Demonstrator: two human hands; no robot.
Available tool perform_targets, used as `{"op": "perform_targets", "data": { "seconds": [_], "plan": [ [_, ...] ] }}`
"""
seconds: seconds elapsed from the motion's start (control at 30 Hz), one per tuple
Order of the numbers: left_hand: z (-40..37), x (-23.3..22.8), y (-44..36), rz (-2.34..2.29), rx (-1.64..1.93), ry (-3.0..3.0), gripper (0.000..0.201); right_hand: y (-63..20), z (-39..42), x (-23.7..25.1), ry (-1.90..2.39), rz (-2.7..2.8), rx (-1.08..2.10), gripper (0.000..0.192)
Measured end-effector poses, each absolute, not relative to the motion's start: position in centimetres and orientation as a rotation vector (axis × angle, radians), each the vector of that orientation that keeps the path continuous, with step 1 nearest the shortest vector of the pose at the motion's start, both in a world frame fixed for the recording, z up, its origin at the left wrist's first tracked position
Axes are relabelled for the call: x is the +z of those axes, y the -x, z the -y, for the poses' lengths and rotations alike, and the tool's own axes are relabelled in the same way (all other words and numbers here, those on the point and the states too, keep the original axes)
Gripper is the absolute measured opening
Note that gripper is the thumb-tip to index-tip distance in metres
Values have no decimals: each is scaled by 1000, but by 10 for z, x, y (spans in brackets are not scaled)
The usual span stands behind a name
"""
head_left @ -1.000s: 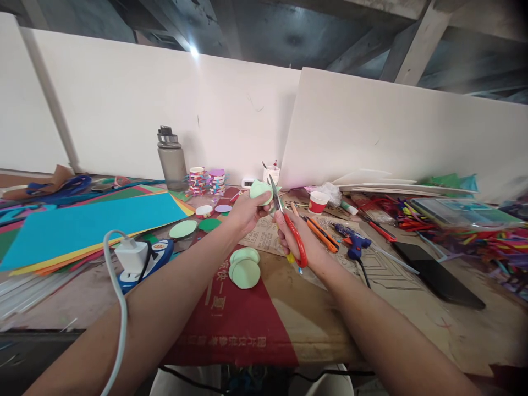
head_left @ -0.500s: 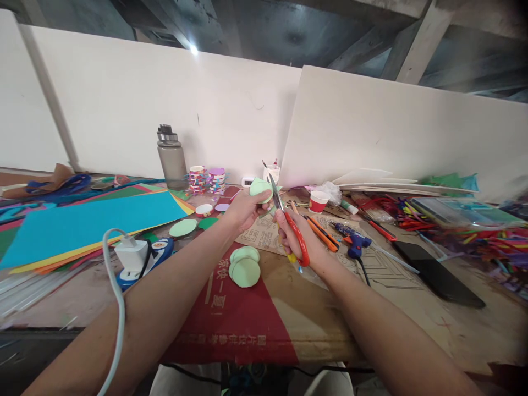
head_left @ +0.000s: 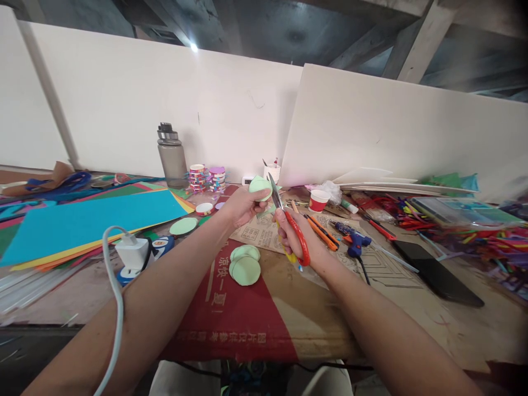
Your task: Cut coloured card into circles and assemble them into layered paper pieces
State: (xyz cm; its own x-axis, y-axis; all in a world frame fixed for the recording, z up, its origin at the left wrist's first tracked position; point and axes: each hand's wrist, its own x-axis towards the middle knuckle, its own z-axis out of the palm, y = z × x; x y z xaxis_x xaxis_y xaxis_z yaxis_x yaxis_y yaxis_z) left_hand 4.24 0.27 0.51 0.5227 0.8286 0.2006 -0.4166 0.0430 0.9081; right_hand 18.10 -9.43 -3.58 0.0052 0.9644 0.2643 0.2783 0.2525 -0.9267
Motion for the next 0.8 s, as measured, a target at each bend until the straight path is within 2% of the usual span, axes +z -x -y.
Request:
{"op": "perform_targets", "data": {
  "seconds": [0.6, 0.8],
  "plan": [
    [-16, 13, -23, -512, 782, -1242, 29, -176, 99, -31, 1300, 1515, 869, 50],
    [-10, 5, -36, -534, 1058, -1147, 28, -176, 99, -30, 1297, 1521, 867, 48]
  ]
}}
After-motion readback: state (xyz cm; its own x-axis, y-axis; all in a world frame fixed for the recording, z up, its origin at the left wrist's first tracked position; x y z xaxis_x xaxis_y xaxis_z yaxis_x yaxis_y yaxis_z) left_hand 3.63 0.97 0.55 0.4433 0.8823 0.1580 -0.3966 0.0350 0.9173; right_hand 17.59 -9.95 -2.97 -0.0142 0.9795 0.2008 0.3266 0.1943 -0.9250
